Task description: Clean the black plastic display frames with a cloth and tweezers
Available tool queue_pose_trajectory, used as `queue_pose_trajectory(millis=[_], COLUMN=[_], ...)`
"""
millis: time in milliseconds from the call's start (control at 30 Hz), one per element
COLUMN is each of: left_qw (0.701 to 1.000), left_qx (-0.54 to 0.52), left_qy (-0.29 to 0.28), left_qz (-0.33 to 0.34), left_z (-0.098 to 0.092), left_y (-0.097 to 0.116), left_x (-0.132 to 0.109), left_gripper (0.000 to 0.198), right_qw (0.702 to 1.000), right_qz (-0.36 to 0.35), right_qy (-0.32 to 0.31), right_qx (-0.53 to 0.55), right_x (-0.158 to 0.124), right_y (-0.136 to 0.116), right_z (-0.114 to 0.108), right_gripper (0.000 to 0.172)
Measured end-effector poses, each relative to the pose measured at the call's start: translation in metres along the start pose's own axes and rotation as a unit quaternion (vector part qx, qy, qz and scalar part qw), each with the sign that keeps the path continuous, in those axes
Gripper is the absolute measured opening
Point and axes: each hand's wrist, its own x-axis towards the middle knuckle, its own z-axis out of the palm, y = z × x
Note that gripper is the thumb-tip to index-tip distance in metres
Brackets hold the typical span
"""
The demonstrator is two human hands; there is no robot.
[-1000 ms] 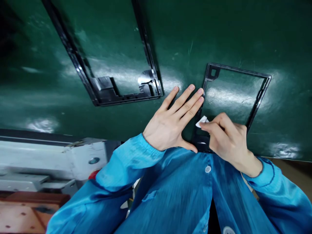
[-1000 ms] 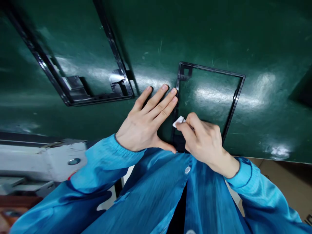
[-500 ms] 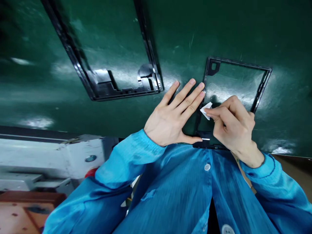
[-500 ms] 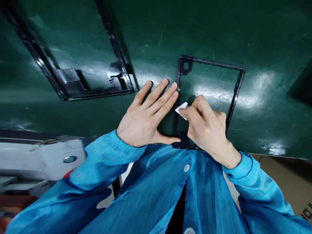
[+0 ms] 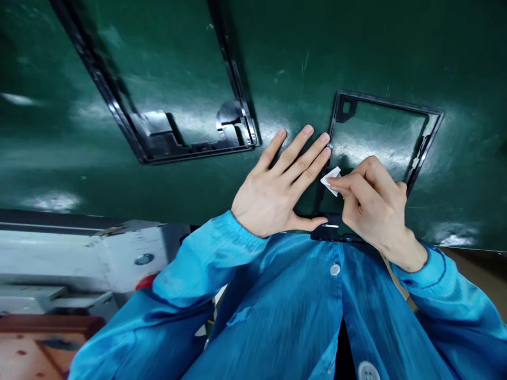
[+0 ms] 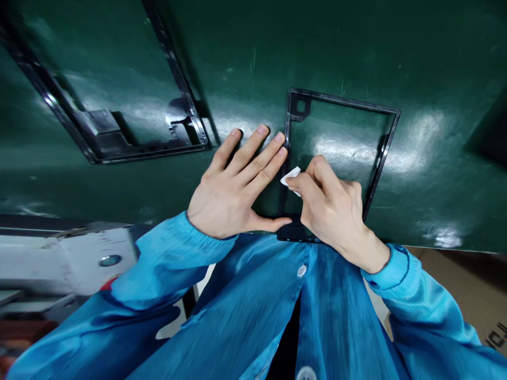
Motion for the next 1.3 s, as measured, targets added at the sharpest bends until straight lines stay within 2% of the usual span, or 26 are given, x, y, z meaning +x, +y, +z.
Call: queue_pose_trajectory(millis=[233,433,567,700,833,1067,1300], left_qw=[1.000,0.999,0.999,0.996,0.995,0.991,0.993], left_qx=[0.005,0.030,0.048,0.082,0.100,0.131,0.118], left_qy=[0.003,-0.023,0.001,0.018,0.015,0.011,0.012], left_qz=[-0.003,-0.014,0.001,0.005,-0.002,-0.010,-0.022], left_z=[0.000,-0.003,-0.001,0.003,0.005,0.007,0.008], left_y=[0.000,0.003,0.004,0.006,0.010,0.018,0.021], left_x=[0.000,0.000,0.000,-0.002,-0.003,-0.006,-0.008], left_gripper=[0.105,0.105,0.106,0.108,0.107,0.092,0.083], right_qw=[0.999,0.997,0.999,0.999,0.999,0.998,0.995], right_qz=[-0.008,-0.031,-0.027,-0.029,-0.022,-0.025,-0.007], right_qy=[-0.043,-0.063,-0.031,0.001,-0.003,0.000,0.009], right_qx=[0.011,0.021,-0.022,-0.045,-0.048,-0.061,-0.100], right_x=[-0.016,-0.027,-0.012,0.006,0.016,0.028,0.052], right_y=[-0.012,-0.019,-0.009,0.003,0.010,0.019,0.031], right_z=[-0.003,-0.005,-0.001,0.003,0.003,-0.001,0.000], right_gripper=[0.023,0.027,0.027,0.034,0.034,0.033,0.032])
